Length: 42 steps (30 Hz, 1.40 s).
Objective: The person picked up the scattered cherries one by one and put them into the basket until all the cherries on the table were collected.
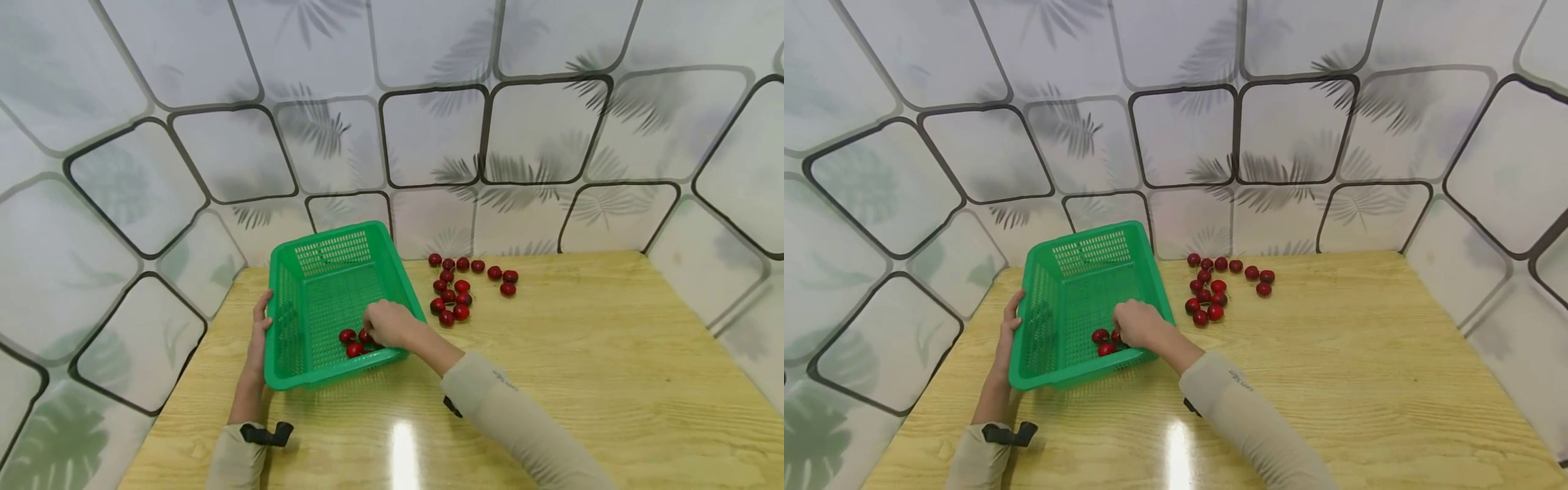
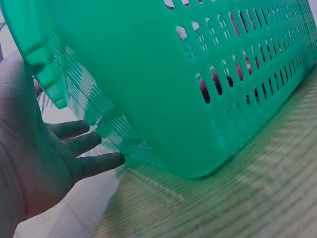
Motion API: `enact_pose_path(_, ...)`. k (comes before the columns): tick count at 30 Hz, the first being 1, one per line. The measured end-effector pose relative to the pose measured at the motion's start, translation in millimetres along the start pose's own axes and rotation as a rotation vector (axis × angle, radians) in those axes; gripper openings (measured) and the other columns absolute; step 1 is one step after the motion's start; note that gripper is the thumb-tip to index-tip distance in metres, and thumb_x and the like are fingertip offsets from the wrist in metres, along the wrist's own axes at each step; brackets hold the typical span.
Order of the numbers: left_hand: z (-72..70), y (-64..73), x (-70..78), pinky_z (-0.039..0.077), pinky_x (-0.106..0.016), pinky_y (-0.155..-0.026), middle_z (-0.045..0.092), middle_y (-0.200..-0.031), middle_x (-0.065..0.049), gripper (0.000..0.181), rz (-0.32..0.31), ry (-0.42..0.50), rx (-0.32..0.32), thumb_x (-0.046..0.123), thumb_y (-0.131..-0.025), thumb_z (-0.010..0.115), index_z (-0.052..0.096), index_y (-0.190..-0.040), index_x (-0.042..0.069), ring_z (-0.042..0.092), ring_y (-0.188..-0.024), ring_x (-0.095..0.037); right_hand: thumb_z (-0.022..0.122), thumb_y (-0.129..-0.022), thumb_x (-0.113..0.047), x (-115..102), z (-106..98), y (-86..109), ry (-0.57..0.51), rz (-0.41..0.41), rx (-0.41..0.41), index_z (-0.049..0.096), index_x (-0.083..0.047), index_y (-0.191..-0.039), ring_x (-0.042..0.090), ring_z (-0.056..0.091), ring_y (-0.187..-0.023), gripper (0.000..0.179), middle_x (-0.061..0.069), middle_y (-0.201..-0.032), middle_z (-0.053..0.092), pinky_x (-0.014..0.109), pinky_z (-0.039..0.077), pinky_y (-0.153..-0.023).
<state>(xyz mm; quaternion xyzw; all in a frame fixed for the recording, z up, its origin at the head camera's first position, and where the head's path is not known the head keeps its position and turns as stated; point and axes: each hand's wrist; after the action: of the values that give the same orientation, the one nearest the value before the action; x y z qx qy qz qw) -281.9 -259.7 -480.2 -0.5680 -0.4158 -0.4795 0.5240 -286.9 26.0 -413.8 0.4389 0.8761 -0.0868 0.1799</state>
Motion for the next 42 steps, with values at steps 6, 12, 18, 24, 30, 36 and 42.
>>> enact_pose_path(6, -1.1, -1.0, -1.7, 0.026, -0.023, -0.099, -0.005, -0.165, -0.007, 0.057, 0.019, -0.023, 0.013, 0.021, -0.105, 0.022, 0.009, -0.16, 0.022, 0.006, -0.146, -0.032, 0.062, -0.09, -0.001, -1, 1, -0.6, 0.005, 0.022, 0.006, 0.075, -0.007, -0.084, 0.014, 0.06, -0.071, 0.016, 0.002, -0.08, 0.068, 0.03, 0.051, -0.065)
enact_pose_path(12, -2.9, -2.3, -2.9, 0.029, -0.022, -0.097, -0.004, -0.165, -0.008, 0.056, 0.028, -0.025, 0.009, 0.021, -0.105, 0.021, 0.009, -0.16, 0.022, 0.01, -0.144, -0.034, 0.061, -0.092, -0.003, -1, 3, -1.0, -0.008, 0.042, 0.01, 0.073, -0.008, -0.082, 0.013, 0.055, -0.068, 0.016, 0.0, -0.076, 0.064, 0.029, 0.048, -0.062)
enact_pose_path(18, -4.3, -1.4, -1.6, 0.031, -0.021, -0.096, -0.004, -0.165, -0.008, 0.056, 0.022, -0.02, 0.006, 0.021, -0.105, 0.021, 0.01, -0.16, 0.023, 0.011, -0.144, -0.033, 0.061, -0.093, -0.005, -2, 5, -2.8, 0.003, 0.047, 0.043, 0.069, -0.01, -0.075, 0.013, 0.051, -0.064, 0.02, 0.0, -0.072, 0.061, 0.029, 0.045, -0.057)
enact_pose_path(24, -4.6, -0.8, 0.9, 0.031, -0.022, -0.096, -0.004, -0.165, -0.008, 0.056, 0.006, -0.02, 0.022, 0.022, -0.105, 0.02, 0.01, -0.16, 0.024, 0.014, -0.142, -0.032, 0.061, -0.095, -0.008, -1, 2, -1.2, -0.079, -0.028, 0.294, 0.075, -0.008, -0.095, 0.014, 0.062, -0.078, 0.014, 0.002, -0.091, 0.07, 0.028, 0.051, -0.065)
enact_pose_path(30, -2.4, -3.0, 1.0, 0.027, -0.025, -0.098, -0.002, -0.165, -0.006, 0.057, 0.014, -0.024, 0.028, 0.021, -0.104, 0.021, 0.01, -0.16, 0.023, 0.012, -0.143, -0.031, 0.058, -0.093, -0.005, 33, -22, 14.5, -0.438, 0.012, 0.777, 0.074, -0.001, -0.104, 0.021, 0.058, -0.07, 0.02, 0.011, -0.094, 0.072, 0.031, 0.048, -0.065)
enact_pose_path(36, 0.0, -4.2, -1.8, 0.026, -0.026, -0.1, -0.001, -0.165, -0.004, 0.057, 0.016, -0.007, 0.024, 0.018, -0.104, 0.022, 0.011, -0.16, 0.022, 0.01, -0.145, -0.03, 0.052, -0.092, -0.011, 125, -39, 53.9, -0.418, 0.507, 0.625, 0.07, 0.002, -0.113, 0.028, 0.062, -0.083, 0.031, 0.019, -0.105, 0.069, 0.037, 0.049, -0.07)
enact_pose_path(42, 1.6, -4.0, -3.2, 0.021, -0.029, -0.103, -0.003, -0.165, -0.008, 0.057, 0.03, -0.03, 0.042, 0.021, -0.104, 0.024, 0.011, -0.16, 0.021, 0.006, -0.146, -0.032, 0.056, -0.089, -0.007, 181, -23, 81.2, -0.279, 0.557, 0.34, 0.061, 0.0, -0.069, 0.012, 0.038, -0.048, 0.021, 0.005, -0.055, 0.048, 0.026, 0.035, -0.049)
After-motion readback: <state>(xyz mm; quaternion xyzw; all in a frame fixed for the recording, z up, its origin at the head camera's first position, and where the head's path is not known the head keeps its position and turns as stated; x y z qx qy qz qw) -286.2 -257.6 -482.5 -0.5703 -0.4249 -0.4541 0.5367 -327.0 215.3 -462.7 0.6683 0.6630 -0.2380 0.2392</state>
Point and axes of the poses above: each hand's wrist, its own y-axis away from the middle knuckle, its own z-axis out of the palm, x = y × z
